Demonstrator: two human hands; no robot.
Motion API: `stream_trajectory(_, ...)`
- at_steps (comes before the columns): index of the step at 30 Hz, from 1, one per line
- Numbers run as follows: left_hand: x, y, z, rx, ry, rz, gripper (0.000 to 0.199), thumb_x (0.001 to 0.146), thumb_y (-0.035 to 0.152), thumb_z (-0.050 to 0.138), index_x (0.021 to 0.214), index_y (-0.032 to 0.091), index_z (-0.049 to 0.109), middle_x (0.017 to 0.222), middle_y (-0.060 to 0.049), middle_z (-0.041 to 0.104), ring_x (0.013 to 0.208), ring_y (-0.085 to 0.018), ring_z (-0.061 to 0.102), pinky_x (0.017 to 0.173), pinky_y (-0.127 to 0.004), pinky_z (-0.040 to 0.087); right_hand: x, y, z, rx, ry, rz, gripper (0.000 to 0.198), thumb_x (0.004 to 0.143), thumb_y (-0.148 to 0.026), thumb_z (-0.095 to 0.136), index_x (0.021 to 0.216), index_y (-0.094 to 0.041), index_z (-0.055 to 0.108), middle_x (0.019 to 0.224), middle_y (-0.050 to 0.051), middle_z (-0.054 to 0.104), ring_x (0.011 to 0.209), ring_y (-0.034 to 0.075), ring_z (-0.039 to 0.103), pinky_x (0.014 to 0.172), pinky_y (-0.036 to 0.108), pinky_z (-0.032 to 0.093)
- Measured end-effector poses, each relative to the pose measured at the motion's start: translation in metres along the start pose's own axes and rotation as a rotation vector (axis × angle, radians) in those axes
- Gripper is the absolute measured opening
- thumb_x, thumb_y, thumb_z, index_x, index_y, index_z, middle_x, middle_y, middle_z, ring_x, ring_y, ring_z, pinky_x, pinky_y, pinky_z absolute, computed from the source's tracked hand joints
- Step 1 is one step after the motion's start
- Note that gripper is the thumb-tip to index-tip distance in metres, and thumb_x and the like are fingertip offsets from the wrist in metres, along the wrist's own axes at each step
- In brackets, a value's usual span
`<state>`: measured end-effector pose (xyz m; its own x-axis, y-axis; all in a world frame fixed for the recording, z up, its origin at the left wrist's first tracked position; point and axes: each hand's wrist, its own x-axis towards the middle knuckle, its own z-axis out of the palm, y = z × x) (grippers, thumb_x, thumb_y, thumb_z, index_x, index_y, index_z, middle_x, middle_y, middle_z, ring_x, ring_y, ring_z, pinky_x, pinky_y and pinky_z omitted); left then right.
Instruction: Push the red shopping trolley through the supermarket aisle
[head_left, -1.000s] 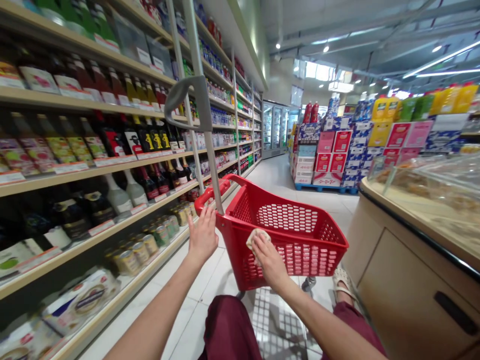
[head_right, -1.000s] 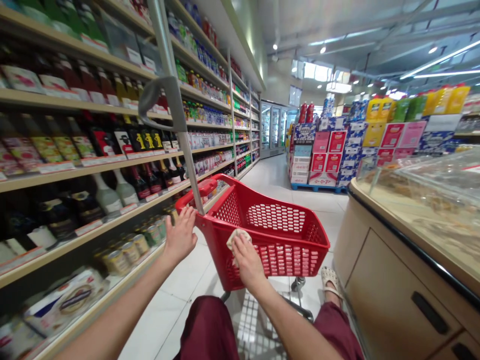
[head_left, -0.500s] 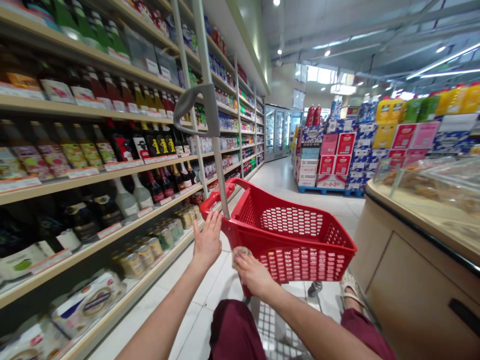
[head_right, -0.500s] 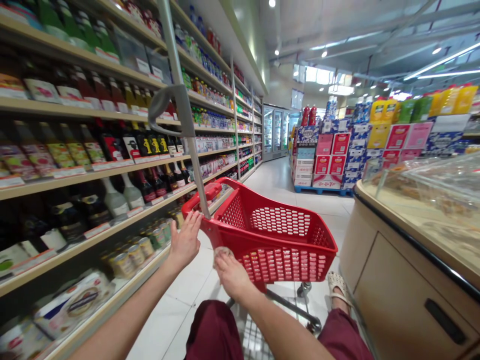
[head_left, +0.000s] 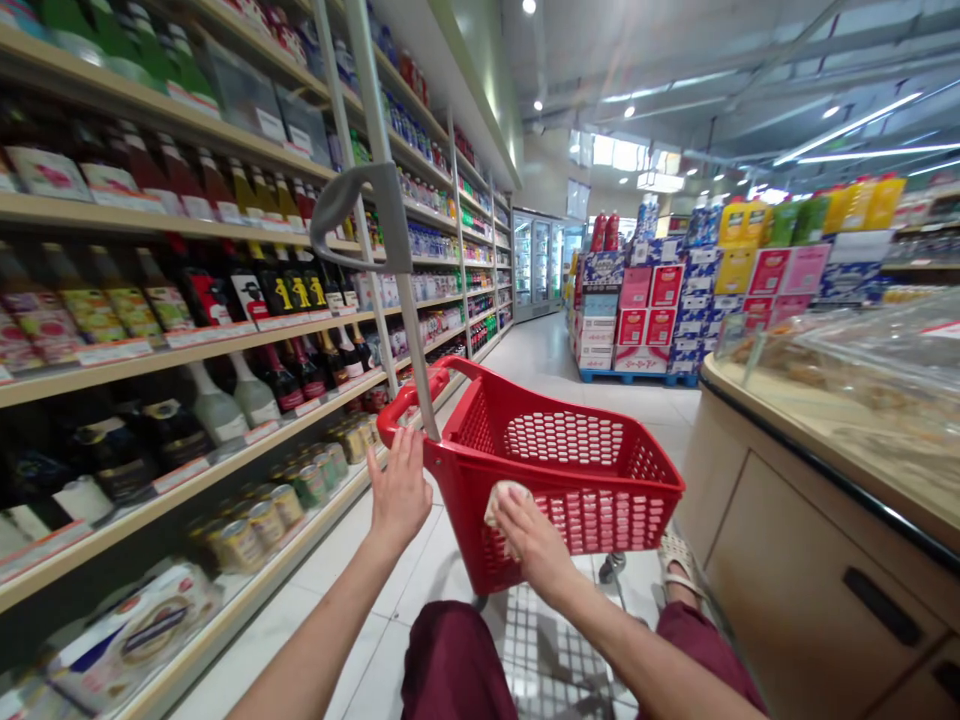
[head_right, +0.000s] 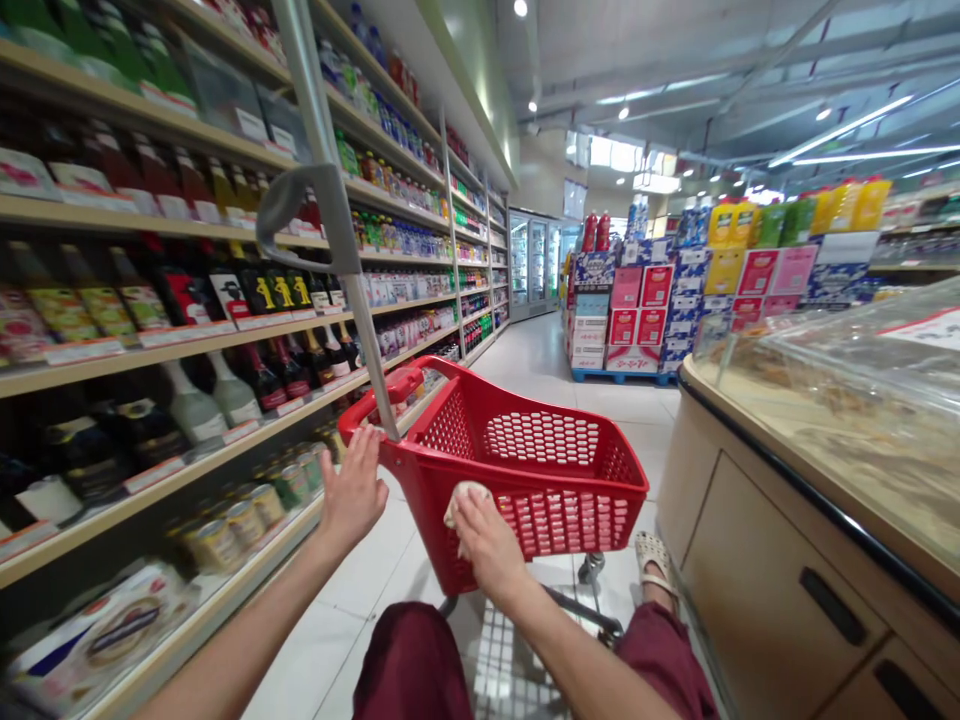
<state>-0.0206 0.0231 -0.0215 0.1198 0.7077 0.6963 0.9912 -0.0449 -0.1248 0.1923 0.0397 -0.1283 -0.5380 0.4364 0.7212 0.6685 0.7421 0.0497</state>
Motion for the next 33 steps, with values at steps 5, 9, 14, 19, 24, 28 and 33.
stream_trajectory(5,0.001,0.040,0.004,-0.073,-0.061,0.129,0.064,0.069,0.013,0.037,0.132,0.011,0.024,0.139,-0.011,0.026,0.130,-0.021,0.017,0.105,-0.051,0.005,-0.015,0.021,-0.012,-0.076,0.093,0.072,0.039,0.082,-0.009,0.039,0.120,-0.012,0.048,0.125,0.011,0.048,0.126,0.022,0.026,0.099,0.043,0.035)
stream_trajectory(9,0.004,0.065,0.016,-0.056,-0.202,0.214,0.063,0.067,0.014,0.037,0.129,0.012,0.031,0.138,-0.009,0.028,0.130,-0.023,0.017,0.104,-0.054,0.005,-0.033,0.028,-0.015,-0.070,0.035,0.033,0.035,0.083,-0.013,0.041,0.117,-0.015,0.052,0.121,0.010,0.052,0.124,0.019,0.032,0.096,0.038,0.039)
stream_trajectory(14,0.000,0.080,0.023,-0.023,-0.220,0.224,0.065,0.066,0.014,0.038,0.130,0.010,0.030,0.139,-0.011,0.027,0.130,-0.024,0.016,0.104,-0.054,0.006,-0.042,0.043,-0.028,-0.118,0.112,0.160,0.037,0.084,-0.010,0.038,0.120,-0.013,0.048,0.128,0.011,0.045,0.127,0.021,0.024,0.100,0.043,0.033)
stream_trajectory(19,0.002,0.090,0.023,-0.023,-0.255,0.225,0.063,0.066,0.014,0.036,0.129,0.009,0.032,0.138,-0.012,0.027,0.130,-0.023,0.018,0.104,-0.054,0.008,-0.076,0.056,-0.027,-0.089,-0.030,0.132,0.036,0.082,-0.008,0.040,0.114,-0.015,0.054,0.118,0.010,0.054,0.122,0.019,0.034,0.096,0.038,0.040)
stream_trajectory(24,0.006,0.106,0.030,-0.037,-0.261,0.286,0.061,0.068,0.014,0.035,0.129,0.012,0.032,0.138,-0.010,0.030,0.130,-0.022,0.019,0.105,-0.052,0.006,-0.077,0.074,-0.041,-0.124,0.081,0.228,0.041,0.084,-0.010,0.036,0.124,-0.016,0.044,0.131,0.009,0.041,0.127,0.020,0.023,0.100,0.044,0.033)
stream_trajectory(28,0.005,0.112,0.036,-0.045,-0.283,0.246,0.064,0.066,0.013,0.035,0.130,0.011,0.030,0.139,-0.010,0.027,0.130,-0.023,0.018,0.103,-0.054,0.008,-0.096,0.084,-0.040,-0.156,-0.004,0.196,0.038,0.082,-0.007,0.037,0.116,-0.015,0.052,0.121,0.010,0.052,0.123,0.019,0.033,0.094,0.040,0.041)
stream_trajectory(33,0.005,0.123,0.034,-0.054,-0.265,0.231,0.064,0.067,0.014,0.036,0.130,0.011,0.030,0.139,-0.010,0.026,0.130,-0.024,0.018,0.103,-0.055,0.009,-0.109,0.089,-0.050,-0.162,0.013,0.206,0.040,0.083,-0.009,0.037,0.121,-0.015,0.047,0.127,0.010,0.045,0.126,0.020,0.027,0.097,0.042,0.037)
